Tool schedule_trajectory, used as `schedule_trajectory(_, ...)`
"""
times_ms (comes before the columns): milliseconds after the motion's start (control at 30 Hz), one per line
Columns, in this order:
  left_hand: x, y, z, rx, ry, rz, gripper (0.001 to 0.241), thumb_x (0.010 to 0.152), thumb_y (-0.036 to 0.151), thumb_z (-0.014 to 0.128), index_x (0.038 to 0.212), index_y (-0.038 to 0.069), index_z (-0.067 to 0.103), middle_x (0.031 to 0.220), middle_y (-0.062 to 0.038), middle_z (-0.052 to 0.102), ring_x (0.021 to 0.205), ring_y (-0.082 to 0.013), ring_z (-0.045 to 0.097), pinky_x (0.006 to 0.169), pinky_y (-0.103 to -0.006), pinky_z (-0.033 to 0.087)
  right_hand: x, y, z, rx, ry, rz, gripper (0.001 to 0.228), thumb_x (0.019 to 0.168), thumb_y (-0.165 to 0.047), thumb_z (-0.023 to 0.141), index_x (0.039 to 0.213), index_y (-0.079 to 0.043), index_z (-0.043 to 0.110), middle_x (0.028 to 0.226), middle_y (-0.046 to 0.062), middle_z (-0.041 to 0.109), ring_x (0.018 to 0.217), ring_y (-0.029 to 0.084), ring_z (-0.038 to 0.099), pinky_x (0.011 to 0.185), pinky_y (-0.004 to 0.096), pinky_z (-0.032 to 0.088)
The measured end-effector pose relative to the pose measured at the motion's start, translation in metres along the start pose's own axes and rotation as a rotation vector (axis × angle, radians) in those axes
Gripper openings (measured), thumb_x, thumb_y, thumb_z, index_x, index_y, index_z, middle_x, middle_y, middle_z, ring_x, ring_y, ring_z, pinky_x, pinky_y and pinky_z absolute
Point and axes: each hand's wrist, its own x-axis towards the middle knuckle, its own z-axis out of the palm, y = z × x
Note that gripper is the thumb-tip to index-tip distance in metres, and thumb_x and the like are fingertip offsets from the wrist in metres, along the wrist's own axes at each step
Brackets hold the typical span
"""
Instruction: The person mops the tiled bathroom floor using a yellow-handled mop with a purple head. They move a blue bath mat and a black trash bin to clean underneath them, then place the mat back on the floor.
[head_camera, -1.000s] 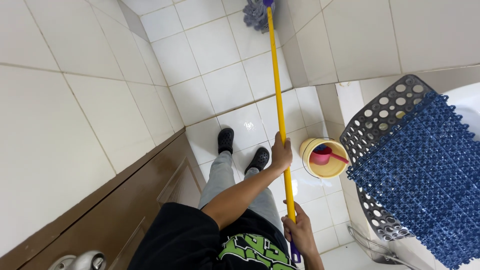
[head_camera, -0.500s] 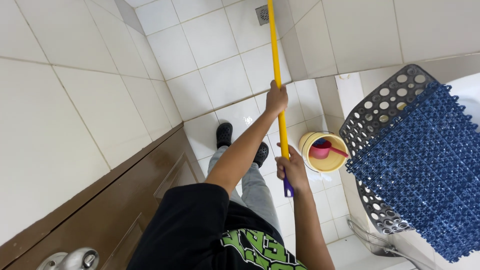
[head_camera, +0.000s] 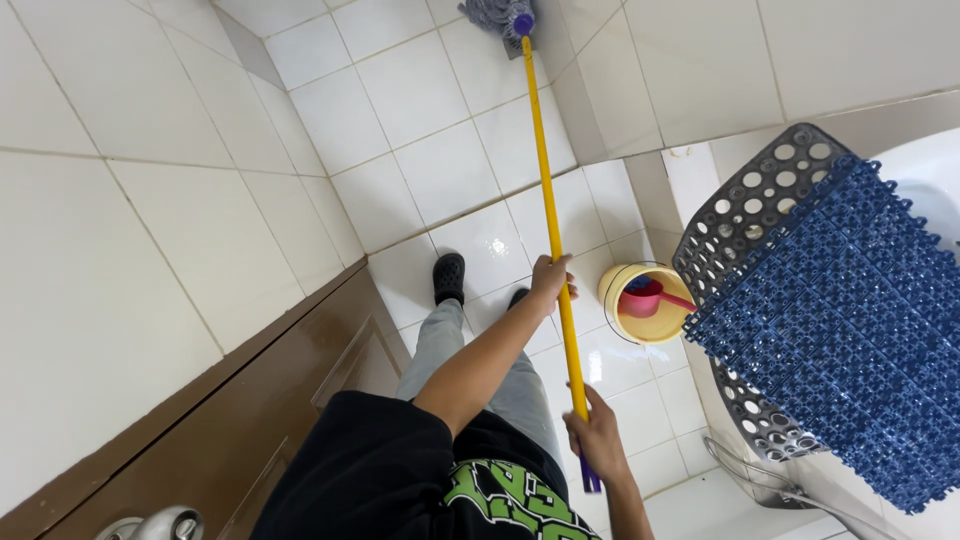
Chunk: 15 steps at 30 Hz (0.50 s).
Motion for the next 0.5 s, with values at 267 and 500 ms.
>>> schedule_trajectory(267,-0.115,-0.010,0.011,-0.373,0.092,-0.033,0.031,0.103,0.036,0.058,0.103,0.009,0.044,0.067,-0.003,0.045,0.044,-0.0118,0.041,0.038,-0.0296,0.037,-0.079,0.034,-0.049,-0.180,0.037,0.162,0.073,0.087,-0.005,0.064,0.154,-0.008,0.037,0.057,0.005,0.052,0.040,0.014,0.046,0.039,0.030,0.039)
schedule_trajectory(500,-0.125,-0.013,-0.023,-0.373,0.220,-0.002,0.032,0.104,0.040,0.051,0.099,0.010,0.042,0.066,-0.001,0.042,0.045,-0.0115,0.039,0.037,-0.0290,0.035,-0.079,0.023,-0.045,-0.254,-0.066,0.170,0.071,0.085,-0.007,0.067,0.152,-0.010,0.044,0.061,0.004,0.055,0.041,0.012,0.049,0.040,0.029,0.041)
